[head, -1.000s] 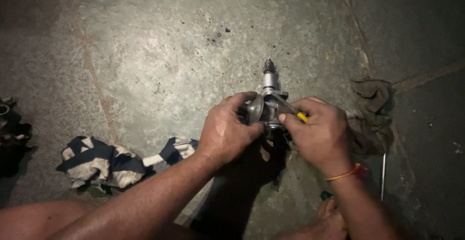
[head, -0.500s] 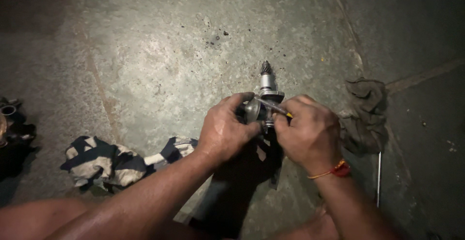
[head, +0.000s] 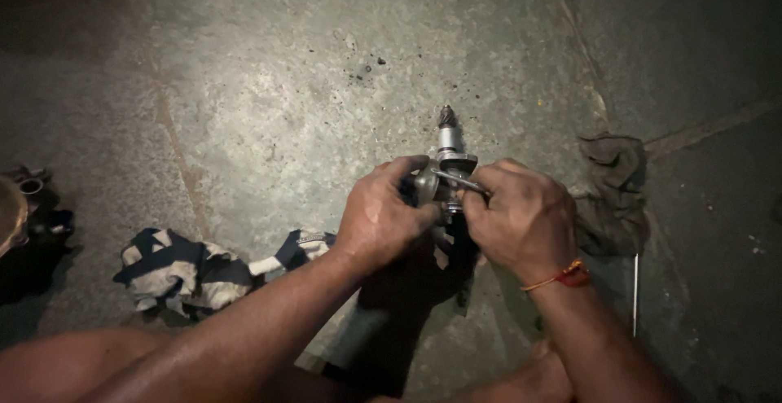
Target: The person disassembles a carburetor, removing screws with a screwdriver and handling internal components by hand while working on the floor.
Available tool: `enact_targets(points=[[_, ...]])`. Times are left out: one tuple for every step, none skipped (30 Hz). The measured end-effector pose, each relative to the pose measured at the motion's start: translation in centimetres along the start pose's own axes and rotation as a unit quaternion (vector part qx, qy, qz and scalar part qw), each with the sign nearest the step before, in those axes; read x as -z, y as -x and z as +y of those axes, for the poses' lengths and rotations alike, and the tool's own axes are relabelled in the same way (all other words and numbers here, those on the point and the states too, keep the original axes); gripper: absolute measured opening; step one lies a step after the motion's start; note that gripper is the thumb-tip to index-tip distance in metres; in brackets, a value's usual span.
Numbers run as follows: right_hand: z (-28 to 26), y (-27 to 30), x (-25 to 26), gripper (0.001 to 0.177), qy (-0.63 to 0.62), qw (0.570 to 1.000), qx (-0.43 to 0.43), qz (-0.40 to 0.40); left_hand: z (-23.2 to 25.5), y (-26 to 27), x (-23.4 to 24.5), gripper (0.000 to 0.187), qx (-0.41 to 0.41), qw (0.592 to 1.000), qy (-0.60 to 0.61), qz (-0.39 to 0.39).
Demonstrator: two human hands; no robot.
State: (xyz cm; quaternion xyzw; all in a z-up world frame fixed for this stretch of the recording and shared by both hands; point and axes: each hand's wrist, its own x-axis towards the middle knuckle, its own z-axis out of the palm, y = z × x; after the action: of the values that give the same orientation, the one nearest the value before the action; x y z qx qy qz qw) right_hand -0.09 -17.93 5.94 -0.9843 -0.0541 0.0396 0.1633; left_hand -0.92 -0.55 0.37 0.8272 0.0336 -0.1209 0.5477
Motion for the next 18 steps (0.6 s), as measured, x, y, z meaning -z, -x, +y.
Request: enact_targets(points=[[0.1,0.0,0.0,0.019,-0.005,1.000,0.002,0.004,0.0,0.0,0.0,0.061,0.001,1.000,0.002,0.000],[0.2,0.0,-0.1,0.019,-0.009,1.000,0.004,0.008,0.1,0.0,0.0,0.060,0.002,1.000,0.004,0.000],[0.3,0.0,-0.2,0.020,-0.020,1.000,-0.004,0.015,0.1,0.0,-0.1,0.060,0.001,1.000,0.008,0.001],[0.5,0.0,-0.3,0.021,-0.030,0.999,-0.011,0.022,0.1,0.0,-0.1,0.060,0.000,1.000,0.012,0.003],[0.6,0.0,-0.5,0.023,-0.041,0.999,-0.018,0.027,0.1,0.0,-0.1,0.060,0.000,1.000,0.016,0.005],[0.8,-0.1,-0.6,0.025,-0.049,0.998,-0.035,0.016,0.2,0.1,-0.2,0.060,0.007,1.000,0.018,0.001],[1.1,-0.3,-0.6,0.028,-0.057,0.997,-0.052,0.005,0.2,0.0,-0.2,0.060,0.014,1.000,0.020,-0.002],[1.2,-0.4,-0.7,0.031,-0.066,0.995,-0.069,-0.005,0.3,0.0,-0.2,0.061,0.021,1.000,0.022,-0.006],[1.3,-0.4,-0.8,0.032,-0.103,0.990,-0.096,-0.006,0.4,0.0,-0.1,0.062,0.024,0.999,0.024,-0.008],[1.3,-0.3,-1.1,0.034,-0.140,0.983,-0.123,-0.006,0.5,0.0,0.0,0.062,0.028,0.999,0.027,-0.011],[1.3,-0.1,-1.3,0.036,-0.176,0.973,-0.149,-0.007,0.5,0.1,0.0,0.063,0.032,0.999,0.030,-0.013],[1.4,0.0,-1.5,0.032,-0.166,0.981,-0.102,0.015,0.5,0.1,0.1,0.063,0.028,0.999,0.027,-0.012],[1.5,0.2,-1.6,0.027,-0.154,0.986,-0.056,0.036,0.5,0.1,0.1,0.062,0.024,0.999,0.024,-0.012],[1.6,0.3,-1.8,0.023,-0.142,0.988,-0.009,0.057,0.5,0.1,0.1,0.062,0.020,0.999,0.022,-0.011],[1.7,0.3,-1.9,0.022,-0.131,0.990,-0.021,0.056,0.4,0.1,0.2,0.062,0.008,1.000,0.017,-0.006],[1.7,0.3,-2.0,0.021,-0.120,0.991,-0.032,0.055,0.3,0.1,0.1,0.061,-0.005,1.000,0.011,0.000],[1.7,0.3,-2.0,0.020,-0.109,0.992,-0.043,0.053,0.3,0.0,0.1,0.061,-0.017,1.000,0.006,0.007],[1.7,0.2,-2.1,0.021,-0.114,0.991,-0.046,0.051,0.2,0.0,0.1,0.061,-0.018,1.000,0.003,0.009]])
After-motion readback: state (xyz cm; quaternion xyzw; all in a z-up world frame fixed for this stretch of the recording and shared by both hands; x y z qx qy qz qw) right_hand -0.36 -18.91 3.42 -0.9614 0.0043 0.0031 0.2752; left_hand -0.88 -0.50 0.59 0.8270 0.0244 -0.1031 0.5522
